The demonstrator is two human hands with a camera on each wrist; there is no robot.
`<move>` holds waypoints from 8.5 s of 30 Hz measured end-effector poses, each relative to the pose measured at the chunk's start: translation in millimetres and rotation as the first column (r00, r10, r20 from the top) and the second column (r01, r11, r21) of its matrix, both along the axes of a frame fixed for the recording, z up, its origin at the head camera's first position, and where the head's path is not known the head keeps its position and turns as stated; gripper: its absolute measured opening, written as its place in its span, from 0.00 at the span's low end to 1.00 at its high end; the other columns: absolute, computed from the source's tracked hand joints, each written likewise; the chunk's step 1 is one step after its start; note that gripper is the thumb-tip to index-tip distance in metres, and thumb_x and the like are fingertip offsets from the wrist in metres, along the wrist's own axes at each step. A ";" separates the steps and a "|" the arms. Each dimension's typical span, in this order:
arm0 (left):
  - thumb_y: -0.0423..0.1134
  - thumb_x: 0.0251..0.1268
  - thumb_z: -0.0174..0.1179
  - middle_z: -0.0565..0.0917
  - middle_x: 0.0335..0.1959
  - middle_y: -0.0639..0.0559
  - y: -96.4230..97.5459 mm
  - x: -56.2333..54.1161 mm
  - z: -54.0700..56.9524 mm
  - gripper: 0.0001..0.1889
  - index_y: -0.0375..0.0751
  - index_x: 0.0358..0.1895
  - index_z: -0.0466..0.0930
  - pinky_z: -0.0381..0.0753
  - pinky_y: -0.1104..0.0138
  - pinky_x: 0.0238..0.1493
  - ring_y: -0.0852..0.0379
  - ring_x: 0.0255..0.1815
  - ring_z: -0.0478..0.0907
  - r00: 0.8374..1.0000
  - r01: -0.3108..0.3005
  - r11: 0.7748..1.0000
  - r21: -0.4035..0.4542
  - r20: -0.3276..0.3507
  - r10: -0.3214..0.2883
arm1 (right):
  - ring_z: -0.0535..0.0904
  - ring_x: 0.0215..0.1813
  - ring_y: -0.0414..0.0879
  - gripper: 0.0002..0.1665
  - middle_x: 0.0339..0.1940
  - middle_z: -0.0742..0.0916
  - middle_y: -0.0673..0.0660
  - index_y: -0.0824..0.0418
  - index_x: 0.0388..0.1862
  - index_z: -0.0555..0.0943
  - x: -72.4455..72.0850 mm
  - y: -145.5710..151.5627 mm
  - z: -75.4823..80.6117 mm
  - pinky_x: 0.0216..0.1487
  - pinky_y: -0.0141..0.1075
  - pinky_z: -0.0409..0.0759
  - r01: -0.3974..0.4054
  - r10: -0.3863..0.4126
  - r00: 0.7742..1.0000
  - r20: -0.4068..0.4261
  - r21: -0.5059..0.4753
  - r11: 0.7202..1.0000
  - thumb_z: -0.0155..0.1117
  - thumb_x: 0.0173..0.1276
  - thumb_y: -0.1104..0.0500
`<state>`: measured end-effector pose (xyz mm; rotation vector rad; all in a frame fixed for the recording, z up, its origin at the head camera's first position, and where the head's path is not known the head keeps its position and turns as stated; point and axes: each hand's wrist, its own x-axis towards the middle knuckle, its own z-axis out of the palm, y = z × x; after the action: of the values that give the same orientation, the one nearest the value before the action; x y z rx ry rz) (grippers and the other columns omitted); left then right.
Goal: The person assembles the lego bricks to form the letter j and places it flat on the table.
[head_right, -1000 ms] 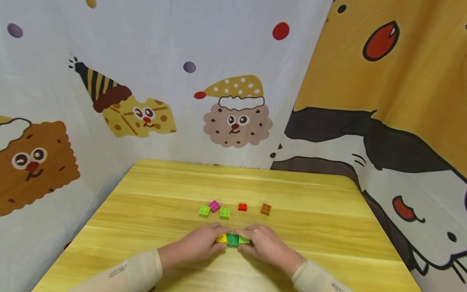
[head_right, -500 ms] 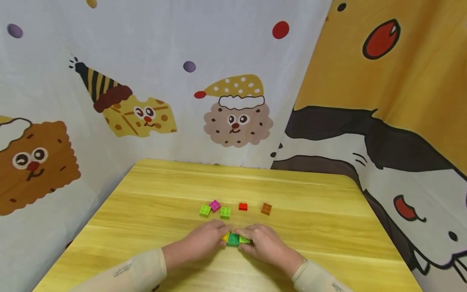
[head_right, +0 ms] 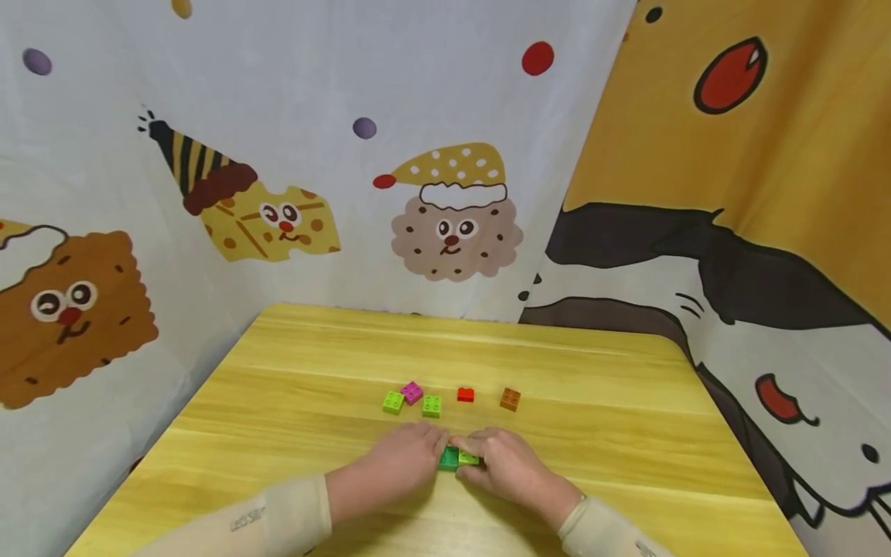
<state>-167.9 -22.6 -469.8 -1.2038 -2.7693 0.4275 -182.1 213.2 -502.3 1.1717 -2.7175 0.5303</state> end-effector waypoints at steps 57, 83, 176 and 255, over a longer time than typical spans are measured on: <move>0.54 0.64 0.74 0.87 0.50 0.53 -1.9 -6.6 -12.1 0.31 0.42 0.66 0.84 0.86 0.73 0.56 0.60 0.51 0.82 0.980 -0.149 0.948 0.281 0.168 0.105 | 0.91 0.52 0.47 0.34 0.56 0.93 0.53 0.53 0.72 0.83 0.4 -0.4 -0.3 0.56 0.44 0.91 0.008 -0.008 1.000 0.021 0.012 1.000 0.79 0.67 0.51; 0.66 0.68 0.68 0.87 0.60 0.51 -11.3 -8.5 -14.5 0.37 0.48 0.73 0.79 0.86 0.60 0.65 0.54 0.60 0.84 0.948 -0.221 0.921 0.321 0.291 0.126 | 0.89 0.56 0.48 0.39 0.59 0.92 0.56 0.58 0.75 0.79 -1.9 0.1 3.2 0.58 0.45 0.90 0.017 -0.020 0.996 0.092 0.033 0.999 0.75 0.71 0.42; 0.47 0.54 0.81 0.93 0.45 0.59 0.1 -19.7 -13.3 0.18 0.52 0.50 0.93 0.83 0.72 0.43 0.64 0.41 0.84 0.903 -0.283 0.861 0.423 0.420 0.091 | 0.88 0.58 0.47 0.26 0.63 0.90 0.53 0.54 0.70 0.82 -0.1 4.8 55.1 0.57 0.44 0.90 0.049 -0.046 0.968 0.245 -0.003 0.999 0.72 0.75 0.56; 0.44 0.64 0.78 0.94 0.49 0.54 -2.1 -39.6 -4.2 0.20 0.51 0.58 0.91 0.82 0.74 0.40 0.65 0.39 0.82 0.877 -0.257 0.866 0.429 0.481 0.022 | 0.89 0.61 0.55 0.34 0.65 0.88 0.64 0.67 0.73 0.79 -1.4 -11.5 44.0 0.56 0.42 0.91 0.139 -0.123 0.939 0.321 -0.026 0.990 0.76 0.69 0.63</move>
<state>-207.5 -24.7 -473.9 -1.0748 -3.0716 -0.6109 -183.5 201.8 -458.3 0.9550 -3.0031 0.8264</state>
